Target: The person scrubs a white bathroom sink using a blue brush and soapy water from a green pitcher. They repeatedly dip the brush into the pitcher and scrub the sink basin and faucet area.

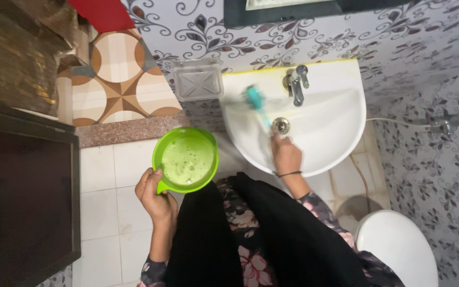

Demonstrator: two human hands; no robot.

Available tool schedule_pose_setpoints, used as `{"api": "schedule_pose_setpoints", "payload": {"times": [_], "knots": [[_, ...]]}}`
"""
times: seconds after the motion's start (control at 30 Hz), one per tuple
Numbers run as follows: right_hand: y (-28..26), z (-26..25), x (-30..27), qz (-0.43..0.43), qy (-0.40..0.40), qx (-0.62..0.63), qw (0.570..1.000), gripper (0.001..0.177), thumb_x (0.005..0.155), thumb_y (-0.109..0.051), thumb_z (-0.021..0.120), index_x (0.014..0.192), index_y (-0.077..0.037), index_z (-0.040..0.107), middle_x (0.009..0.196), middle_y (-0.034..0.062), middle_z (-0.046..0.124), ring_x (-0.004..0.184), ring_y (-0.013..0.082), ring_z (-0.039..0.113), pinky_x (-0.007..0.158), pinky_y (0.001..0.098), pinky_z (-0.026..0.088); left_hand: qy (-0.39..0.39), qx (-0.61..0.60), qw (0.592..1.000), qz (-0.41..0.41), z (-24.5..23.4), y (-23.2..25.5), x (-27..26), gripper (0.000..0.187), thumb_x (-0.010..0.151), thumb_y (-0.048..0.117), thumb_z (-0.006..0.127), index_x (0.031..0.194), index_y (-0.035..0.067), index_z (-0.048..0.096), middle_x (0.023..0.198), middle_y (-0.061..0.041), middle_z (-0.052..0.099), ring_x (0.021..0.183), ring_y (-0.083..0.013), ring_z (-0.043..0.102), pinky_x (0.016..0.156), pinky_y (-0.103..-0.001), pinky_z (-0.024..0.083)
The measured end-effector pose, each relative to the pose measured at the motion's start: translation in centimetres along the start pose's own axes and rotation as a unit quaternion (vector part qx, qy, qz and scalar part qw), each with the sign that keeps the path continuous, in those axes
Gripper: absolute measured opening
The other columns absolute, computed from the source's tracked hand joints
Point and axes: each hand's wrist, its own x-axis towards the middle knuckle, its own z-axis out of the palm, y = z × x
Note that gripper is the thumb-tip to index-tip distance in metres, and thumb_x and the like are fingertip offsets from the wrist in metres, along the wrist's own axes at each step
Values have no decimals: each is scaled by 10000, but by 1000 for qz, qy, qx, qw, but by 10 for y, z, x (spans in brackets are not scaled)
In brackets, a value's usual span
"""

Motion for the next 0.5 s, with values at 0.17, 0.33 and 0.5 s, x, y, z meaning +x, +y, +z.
{"api": "schedule_pose_setpoints", "payload": {"times": [0.17, 0.33, 0.5], "knots": [[6, 6, 7, 78, 14, 23, 997, 429, 989, -290, 687, 1413, -273, 626, 714, 106, 618, 536, 304, 623, 483, 434, 501, 18, 8, 1000, -7, 5, 5, -3, 246, 892, 65, 593, 672, 109, 496, 648, 45, 451, 547, -53, 346, 497, -234, 233], [17, 0, -9, -20, 10, 42, 999, 452, 920, -280, 710, 1369, -302, 656, 713, 95, 572, 534, 308, 610, 501, 436, 504, 8, 16, 1000, -1, 5, -1, -4, 284, 909, 69, 612, 671, 120, 466, 641, 51, 425, 543, -55, 342, 500, -231, 231], [36, -34, 6, -112, 5, -17, 994, 495, 878, -179, 680, 1359, -294, 674, 690, 64, 550, 527, 258, 593, 503, 399, 501, 11, 7, 1000, -1, 9, 1, -4, 257, 898, 78, 599, 670, 116, 486, 637, 41, 444, 537, -58, 343, 500, -233, 238]]}}
